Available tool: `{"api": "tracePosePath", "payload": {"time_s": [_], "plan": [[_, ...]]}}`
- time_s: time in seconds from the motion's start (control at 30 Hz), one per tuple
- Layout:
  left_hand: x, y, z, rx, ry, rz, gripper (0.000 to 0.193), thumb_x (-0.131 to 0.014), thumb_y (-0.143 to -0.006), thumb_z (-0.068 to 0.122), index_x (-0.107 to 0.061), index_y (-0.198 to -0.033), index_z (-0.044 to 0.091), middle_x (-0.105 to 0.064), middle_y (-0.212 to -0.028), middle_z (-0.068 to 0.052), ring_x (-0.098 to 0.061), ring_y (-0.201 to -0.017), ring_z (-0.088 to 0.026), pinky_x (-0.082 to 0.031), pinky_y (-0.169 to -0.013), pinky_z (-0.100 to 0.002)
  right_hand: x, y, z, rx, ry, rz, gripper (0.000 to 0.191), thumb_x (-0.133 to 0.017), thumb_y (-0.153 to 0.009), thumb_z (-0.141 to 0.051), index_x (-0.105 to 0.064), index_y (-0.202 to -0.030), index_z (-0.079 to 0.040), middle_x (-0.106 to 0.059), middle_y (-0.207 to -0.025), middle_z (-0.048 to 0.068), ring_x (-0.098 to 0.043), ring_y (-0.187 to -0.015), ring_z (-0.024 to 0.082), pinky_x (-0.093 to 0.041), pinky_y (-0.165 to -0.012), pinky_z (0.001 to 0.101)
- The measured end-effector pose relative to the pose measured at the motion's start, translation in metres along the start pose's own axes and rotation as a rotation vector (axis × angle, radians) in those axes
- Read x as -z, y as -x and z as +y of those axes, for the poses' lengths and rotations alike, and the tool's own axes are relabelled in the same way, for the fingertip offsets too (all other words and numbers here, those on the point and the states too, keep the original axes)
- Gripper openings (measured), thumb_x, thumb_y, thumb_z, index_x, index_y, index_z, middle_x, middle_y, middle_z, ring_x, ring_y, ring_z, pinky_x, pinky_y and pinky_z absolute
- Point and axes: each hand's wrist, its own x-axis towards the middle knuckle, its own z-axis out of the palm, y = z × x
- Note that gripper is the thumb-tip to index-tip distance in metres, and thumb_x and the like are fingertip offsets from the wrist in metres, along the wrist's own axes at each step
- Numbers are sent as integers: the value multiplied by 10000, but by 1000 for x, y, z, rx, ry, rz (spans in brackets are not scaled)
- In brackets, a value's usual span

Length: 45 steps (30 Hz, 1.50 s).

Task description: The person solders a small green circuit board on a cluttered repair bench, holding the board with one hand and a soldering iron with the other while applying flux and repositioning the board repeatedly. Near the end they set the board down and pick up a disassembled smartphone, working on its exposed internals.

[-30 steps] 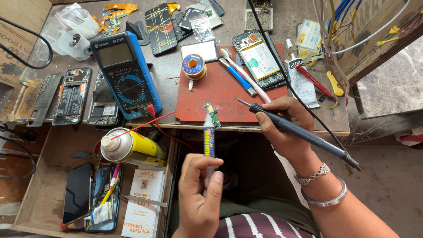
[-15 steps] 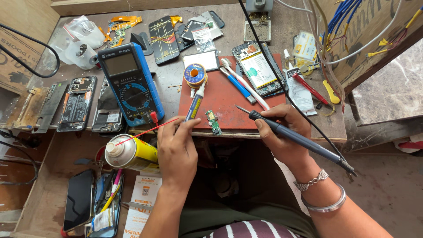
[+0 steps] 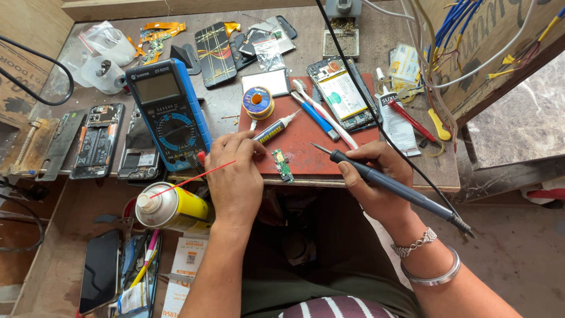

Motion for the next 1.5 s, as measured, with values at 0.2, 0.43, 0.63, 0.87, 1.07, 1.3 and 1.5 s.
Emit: {"api": "tracePosePath", "payload": {"time_s": [0.2, 0.43, 0.63, 0.87, 1.07, 1.3, 1.5], "plan": [[1, 6, 3, -6, 3, 47, 200, -634, -809, 16, -711, -959, 125, -645, -1251, -77, -541, -1249, -332, -384, -1027, -473, -1, 1, -2, -28, -55, -22, 175, -750, -929, -16, -640, -1064, -12, -639, -774, 2, -584, -611, 17, -440, -540, 177], [14, 34, 12, -146, 175, 61, 344, -732, -868, 120, -643, -1200, 127, -650, -1281, -37, -545, -1272, -294, -370, -1095, -454, -6, 1, 0, -57, -97, -28, 184, -738, -928, 3, -623, -1072, -2, -658, -794, 24, -603, -606, 32, -466, -526, 188], [17, 39, 6, -137, 209, -48, 549, -803, -848, 273, -629, -1336, 90, -642, -1341, -52, -544, -1256, -290, -358, -1061, -453, -9, 2, 3, -25, -71, -34, 187, -745, -934, 2, -626, -1079, -6, -669, -845, 36, -625, -654, 40, -490, -565, 192], [7, 37, 0, -117, 167, -28, 471, -827, -828, 335, -709, -1230, 122, -633, -1370, -68, -546, -1265, -299, -351, -1068, -467, -10, 0, 3, 41, 69, -24, 186, -776, -921, -28, -654, -1061, -13, -632, -880, 22, -558, -711, 36, -434, -628, 184], [2, 35, -9, -114, 205, -11, 434, -852, -802, 336, -720, -1165, 138, -666, -1341, -48, -577, -1244, -290, -352, -1064, -467, -14, 1, 0, 27, 90, -57, 202, -788, -917, -42, -660, -1071, -13, -621, -929, 25, -536, -742, 45, -432, -656, 194], [-9, 37, -20, -125, 308, 49, 598, -898, -779, 313, -577, -1258, 158, -683, -1321, -12, -621, -1191, -254, -353, -1047, -457, -20, 6, -2, -210, -164, -67, 157, -710, -952, -56, -655, -1080, 18, -731, -907, 80, -701, -763, 88, -583, -672, 239], [-13, 36, -24, -137, 382, 131, 566, -898, -763, 301, -533, -1169, 150, -674, -1328, -39, -607, -1196, -297, -361, -1059, -467, -20, -10, -9, -272, -243, -18, 148, -704, -967, -65, -658, -1076, 24, -736, -927, 82, -697, -800, 92, -592, -739, 247]]}}
